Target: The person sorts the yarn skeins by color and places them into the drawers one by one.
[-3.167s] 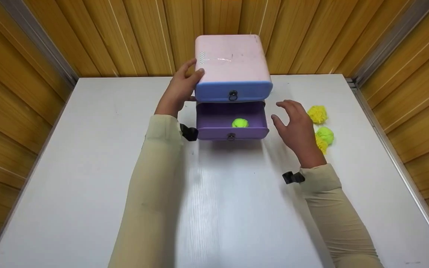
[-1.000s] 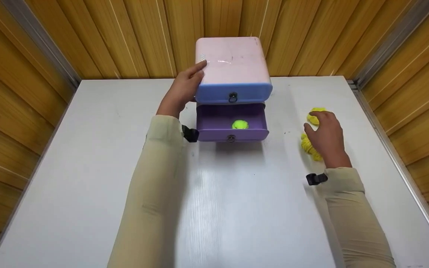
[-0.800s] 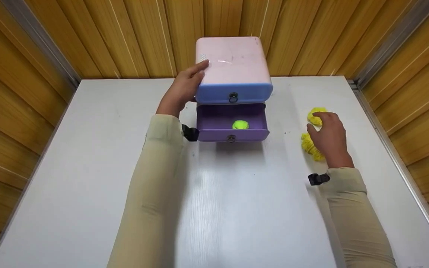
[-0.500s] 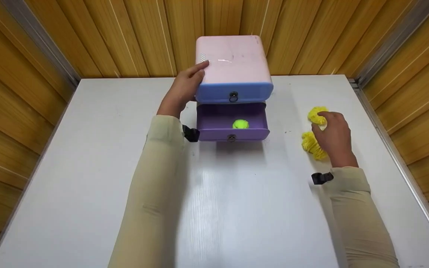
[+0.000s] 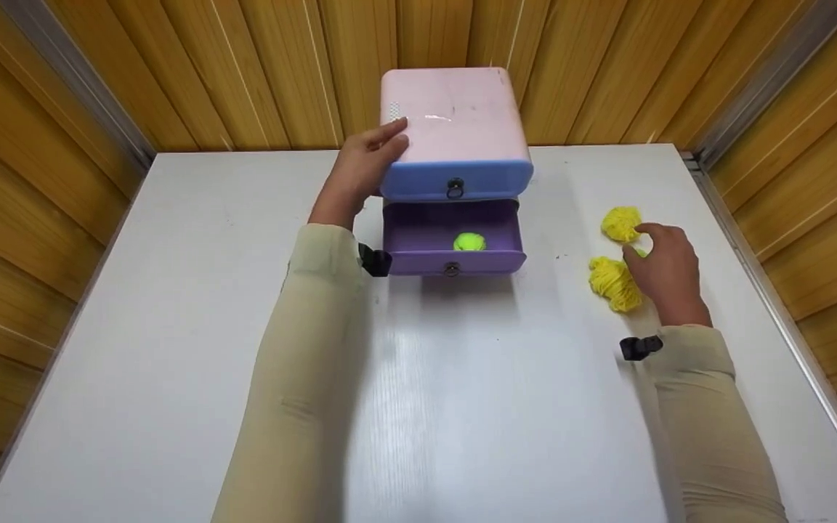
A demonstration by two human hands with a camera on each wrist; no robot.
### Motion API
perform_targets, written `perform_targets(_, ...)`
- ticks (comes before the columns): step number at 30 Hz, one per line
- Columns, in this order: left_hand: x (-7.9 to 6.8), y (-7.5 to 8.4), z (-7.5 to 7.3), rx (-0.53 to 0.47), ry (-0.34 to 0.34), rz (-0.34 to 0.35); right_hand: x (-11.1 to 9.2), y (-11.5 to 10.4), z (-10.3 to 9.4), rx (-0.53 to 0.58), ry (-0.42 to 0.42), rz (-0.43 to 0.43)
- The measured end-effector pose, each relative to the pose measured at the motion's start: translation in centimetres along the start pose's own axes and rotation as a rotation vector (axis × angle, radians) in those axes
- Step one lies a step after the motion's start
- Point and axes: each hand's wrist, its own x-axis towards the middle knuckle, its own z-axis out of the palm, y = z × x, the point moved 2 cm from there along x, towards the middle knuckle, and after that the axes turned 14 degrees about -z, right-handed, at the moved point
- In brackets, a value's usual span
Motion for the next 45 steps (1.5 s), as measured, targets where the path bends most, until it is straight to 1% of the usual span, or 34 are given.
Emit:
perform_targets(7, 0.1, 0.0, 0.1, 0.013, -0.001, -0.004, 0.0, 1.3, 0.3, 0.019, -0.062, 0.031)
perform_targets(11, 0.0, -0.1, 0.1, 0.015, -0.006, 0.016, 0.0, 1.7, 0.4, 0.025, -0.087, 0.036)
perform_targets(14, 0.0, -0.1, 0.0, 0.013, -0.011, 0.031, 0.0, 1.9, 0.4, 0.029, -0.118, 0.056)
perform_targets(20, 0.0, 0.1, -0.1, 0.029, -0.008, 0.015, -0.1, 2.3, 0.8, 0.039, -0.199, 0.119)
perform_targets(23, 0.0, 0.1, -0.2, 0.029, -0.008, 0.011, -0.1, 2.5, 0.9, 0.043, -0.223, 0.122)
perform_targets(30, 0.0, 0.1, -0.3, 0.026, -0.013, 0.018, 0.1, 2.9, 1.1, 0.071, -0.247, 0.139)
perform_targets(37, 0.0, 0.1, -0.3, 0.052, -0.001, 0.025, 0.3, 2.9, 1.2, 0.074, -0.249, 0.154)
perform_targets(41, -0.1, 0.2, -0.2, 0.041, -0.001, 0.01, 0.2, 2.9, 1.2, 0.062, -0.241, 0.139)
perform_targets(45, -0.1, 0.2, -0.2, 0.035, 0.001, -0.012, 0.2, 2.9, 1.0, 0.064, -0.229, 0.145)
